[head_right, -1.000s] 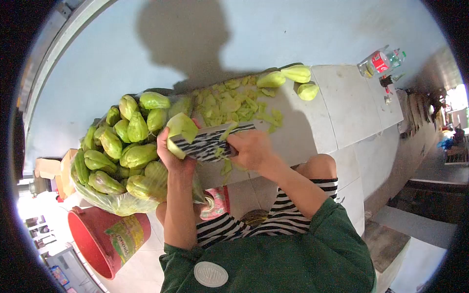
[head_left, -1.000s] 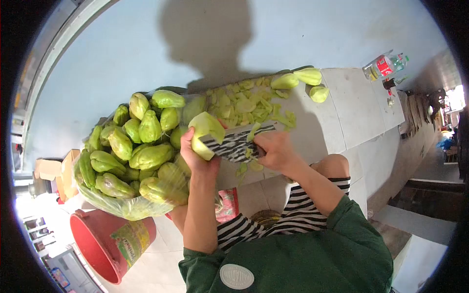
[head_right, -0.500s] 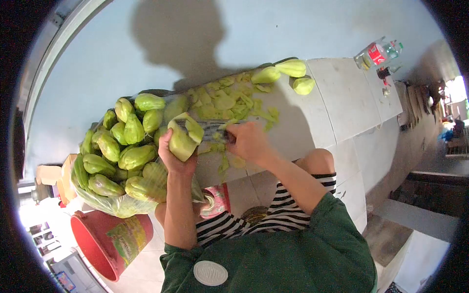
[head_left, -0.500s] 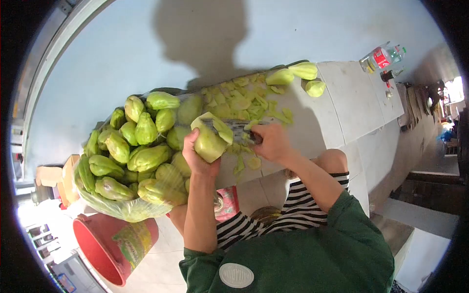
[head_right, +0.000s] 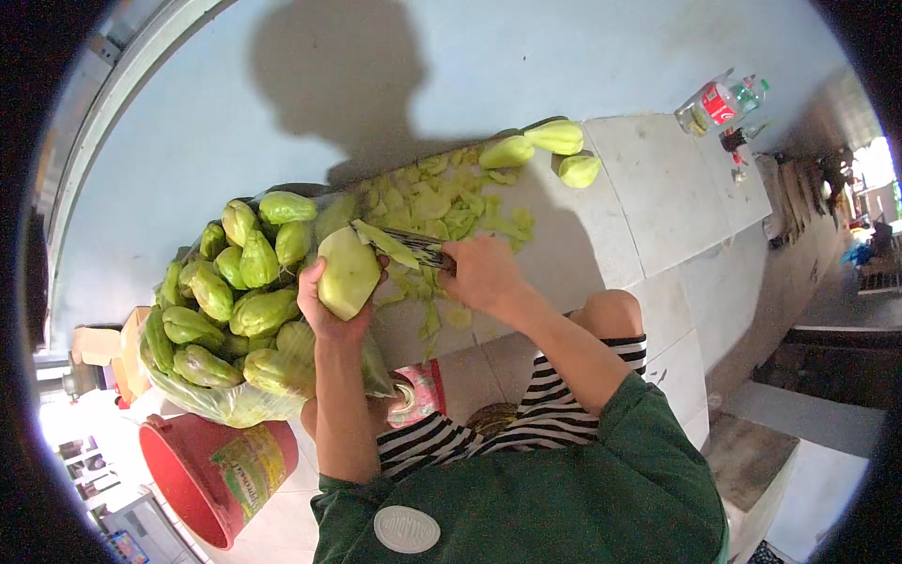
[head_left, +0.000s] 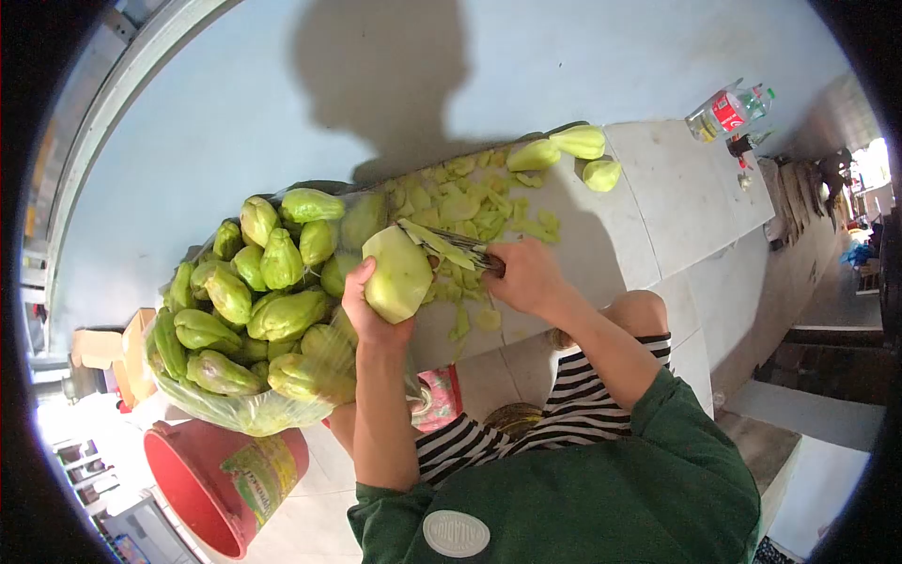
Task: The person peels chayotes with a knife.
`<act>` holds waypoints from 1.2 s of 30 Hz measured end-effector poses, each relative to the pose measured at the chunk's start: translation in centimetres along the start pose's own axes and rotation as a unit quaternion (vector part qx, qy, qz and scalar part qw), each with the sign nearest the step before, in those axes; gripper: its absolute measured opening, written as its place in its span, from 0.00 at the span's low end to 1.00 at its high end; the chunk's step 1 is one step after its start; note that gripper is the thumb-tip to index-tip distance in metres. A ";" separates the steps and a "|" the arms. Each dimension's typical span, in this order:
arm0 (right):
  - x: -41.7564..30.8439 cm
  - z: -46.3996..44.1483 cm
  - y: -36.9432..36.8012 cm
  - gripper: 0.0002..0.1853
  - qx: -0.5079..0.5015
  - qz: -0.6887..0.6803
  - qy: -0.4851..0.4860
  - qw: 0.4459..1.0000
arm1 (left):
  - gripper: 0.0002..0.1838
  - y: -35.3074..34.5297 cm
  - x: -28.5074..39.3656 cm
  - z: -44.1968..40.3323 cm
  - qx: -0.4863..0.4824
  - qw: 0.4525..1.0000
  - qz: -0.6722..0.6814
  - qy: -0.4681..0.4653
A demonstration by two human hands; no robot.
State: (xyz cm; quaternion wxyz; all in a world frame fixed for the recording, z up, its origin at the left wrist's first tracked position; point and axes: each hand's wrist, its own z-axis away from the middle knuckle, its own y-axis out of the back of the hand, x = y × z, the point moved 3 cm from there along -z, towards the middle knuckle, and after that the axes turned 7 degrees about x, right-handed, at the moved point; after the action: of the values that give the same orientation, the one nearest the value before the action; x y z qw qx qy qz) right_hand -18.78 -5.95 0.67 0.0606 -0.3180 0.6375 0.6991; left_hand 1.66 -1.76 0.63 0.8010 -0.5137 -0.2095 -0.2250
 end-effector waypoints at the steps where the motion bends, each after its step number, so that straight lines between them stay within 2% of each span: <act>1: -0.2 0.2 0.3 0.11 0.019 -0.037 -0.002 0.999 | 0.32 -0.5 0.1 0.2 0.015 1.000 0.021 -0.002; 3: -0.8 0.2 0.7 0.12 0.038 -0.077 -0.004 0.996 | 0.31 -0.7 0.2 0.2 0.032 0.999 0.040 -0.006; 5: -0.3 0.1 0.7 0.13 0.000 -0.134 -0.136 0.982 | 0.29 -0.9 0.1 0.0 0.021 0.994 0.103 -0.002; 9: 0.3 0.1 -0.3 0.14 0.009 -0.159 -0.091 0.983 | 0.26 0.3 0.1 -0.7 -0.004 0.984 0.178 0.027; 11: -0.9 1.0 -0.4 0.14 0.055 -0.121 0.048 0.990 | 0.26 0.6 -0.2 -0.8 0.149 0.984 0.097 -0.007; 12: -1.0 1.1 -0.5 0.14 0.054 -0.122 0.048 0.990 | 0.26 0.7 -0.4 -0.8 0.151 0.984 0.096 -0.007; 14: -1.9 1.5 -0.1 0.14 0.102 -0.096 0.202 0.969 | 0.26 0.3 -0.9 -0.9 0.054 0.996 0.067 0.009; 15: -2.0 1.6 -0.1 0.14 0.102 -0.095 0.201 0.970 | 0.26 0.5 -1.1 -1.0 0.054 0.996 0.067 0.010; 17: -2.8 2.0 -0.3 0.13 0.161 -0.041 0.277 0.946 | 0.25 1.0 -1.6 -0.9 -0.003 0.999 0.043 0.023; 23: -3.7 2.7 0.2 0.10 0.211 0.032 0.336 0.917 | 0.28 -1.0 -1.9 -0.4 -0.024 0.995 0.089 0.047; 25: -3.3 2.6 -0.2 0.11 0.212 0.022 0.304 0.929 | 0.27 -0.6 -2.0 -0.4 -0.048 0.994 0.082 0.044; 26: -2.9 2.6 -0.6 0.13 0.213 0.012 0.271 0.939 | 0.26 0.1 -2.2 -0.5 0.006 0.995 0.090 0.037; 27: -2.6 2.4 -0.9 0.13 0.213 0.012 0.270 0.939 | 0.26 -0.3 -2.0 -0.3 0.006 0.995 0.089 0.038; 29: -1.6 1.6 -1.3 0.13 0.224 -0.039 0.205 0.952 | 0.26 -0.9 -1.1 0.1 0.086 0.993 0.081 -0.012; 34: -2.5 1.9 -0.1 0.15 0.166 -0.041 0.210 0.963 | 0.29 -0.4 -0.5 0.1 -0.020 0.999 0.050 -0.005; 35: -2.5 2.1 -0.1 0.15 0.155 -0.060 0.208 0.964 | 0.29 -0.1 -0.7 0.1 -0.018 0.999 0.050 -0.004; 36: -2.3 2.0 -0.3 0.15 0.154 -0.060 0.206 0.964 | 0.29 -0.1 -0.6 0.2 0.035 0.998 0.052 -0.009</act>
State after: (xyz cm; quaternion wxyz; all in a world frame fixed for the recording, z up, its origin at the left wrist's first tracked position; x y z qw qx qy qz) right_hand -17.51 -3.30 1.59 0.0181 -0.4803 0.7158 0.5065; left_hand 1.12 -1.55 0.43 0.8271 -0.4976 -0.1978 -0.1706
